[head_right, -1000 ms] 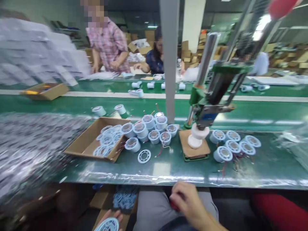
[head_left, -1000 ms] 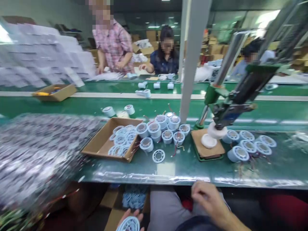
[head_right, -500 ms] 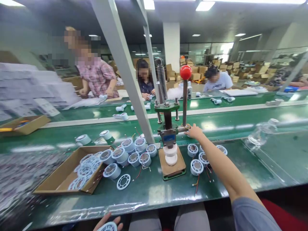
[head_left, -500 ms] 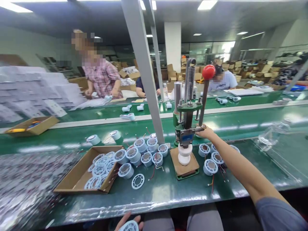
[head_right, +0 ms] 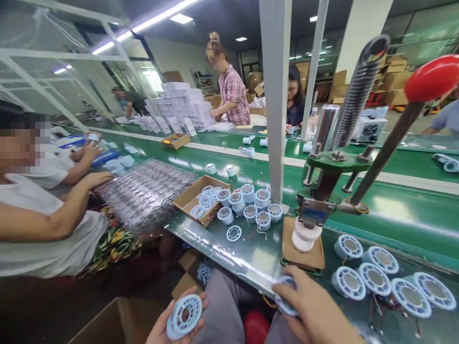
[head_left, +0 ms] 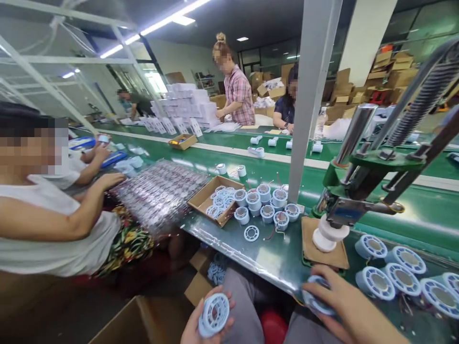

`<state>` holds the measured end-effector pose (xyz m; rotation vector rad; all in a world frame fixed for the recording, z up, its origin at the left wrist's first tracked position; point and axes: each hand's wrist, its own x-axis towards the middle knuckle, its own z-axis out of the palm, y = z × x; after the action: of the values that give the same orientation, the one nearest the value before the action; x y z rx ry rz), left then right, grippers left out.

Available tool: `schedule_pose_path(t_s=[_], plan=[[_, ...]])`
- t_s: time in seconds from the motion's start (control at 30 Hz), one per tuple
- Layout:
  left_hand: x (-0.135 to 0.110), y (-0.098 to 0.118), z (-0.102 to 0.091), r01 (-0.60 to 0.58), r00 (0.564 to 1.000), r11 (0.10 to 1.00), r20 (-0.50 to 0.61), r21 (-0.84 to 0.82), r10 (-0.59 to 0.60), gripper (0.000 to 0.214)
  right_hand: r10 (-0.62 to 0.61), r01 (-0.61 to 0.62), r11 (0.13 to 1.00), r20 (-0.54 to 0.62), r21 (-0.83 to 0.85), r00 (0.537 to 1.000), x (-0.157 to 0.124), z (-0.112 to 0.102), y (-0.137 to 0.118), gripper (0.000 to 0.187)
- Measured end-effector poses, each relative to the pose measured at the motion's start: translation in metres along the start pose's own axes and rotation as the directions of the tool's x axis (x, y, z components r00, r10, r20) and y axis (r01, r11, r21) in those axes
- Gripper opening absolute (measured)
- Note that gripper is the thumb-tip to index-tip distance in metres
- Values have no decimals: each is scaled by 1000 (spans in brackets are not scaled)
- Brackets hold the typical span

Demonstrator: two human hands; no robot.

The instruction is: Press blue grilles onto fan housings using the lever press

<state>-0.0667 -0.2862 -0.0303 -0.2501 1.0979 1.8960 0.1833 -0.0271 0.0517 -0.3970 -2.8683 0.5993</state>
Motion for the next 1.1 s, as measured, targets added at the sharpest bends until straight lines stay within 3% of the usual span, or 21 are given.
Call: schedule_pose_path(t_s=[0.1,0.2,0.37,0.5,0.57,0.67,0.8,0.9,1.0,1.1], plan=[[-1,9,19,-5,999,1000,33,18,5,20,39,-39,994,-8,-101,999,62,53,-43,53],[0,23,22,0,995,1000,104,19,-2,22,-23,15,991,-59,-132,998,128,83,-76,40],[3,42,-6,12,984,999,181,-43,-4,20,-127,102,976,-121,-192,985,215,116,-100,20],[5,44,-30,53,963,996,269,-66,-33,23,-92,44,978,-231,-204,968,245,137,-94,24],[7,42,-32,75,948,994,316,-76,-47,25,-59,4,983,-297,-185,953,239,140,-91,31],[11,38,-20,122,932,984,356,-132,-68,24,-43,-4,991,-358,-131,933,202,132,-94,40],[13,37,23,190,930,959,350,-208,-108,31,-41,55,998,-354,31,934,131,106,-106,37],[13,37,61,269,911,951,361,-153,-200,32,29,58,974,-372,219,928,94,90,-114,47],[10,34,89,326,876,942,400,-76,-271,31,134,-10,959,-424,282,896,78,88,-116,65],[6,30,104,355,841,935,447,-27,-306,36,204,-53,946,-459,321,864,75,88,-114,75]])
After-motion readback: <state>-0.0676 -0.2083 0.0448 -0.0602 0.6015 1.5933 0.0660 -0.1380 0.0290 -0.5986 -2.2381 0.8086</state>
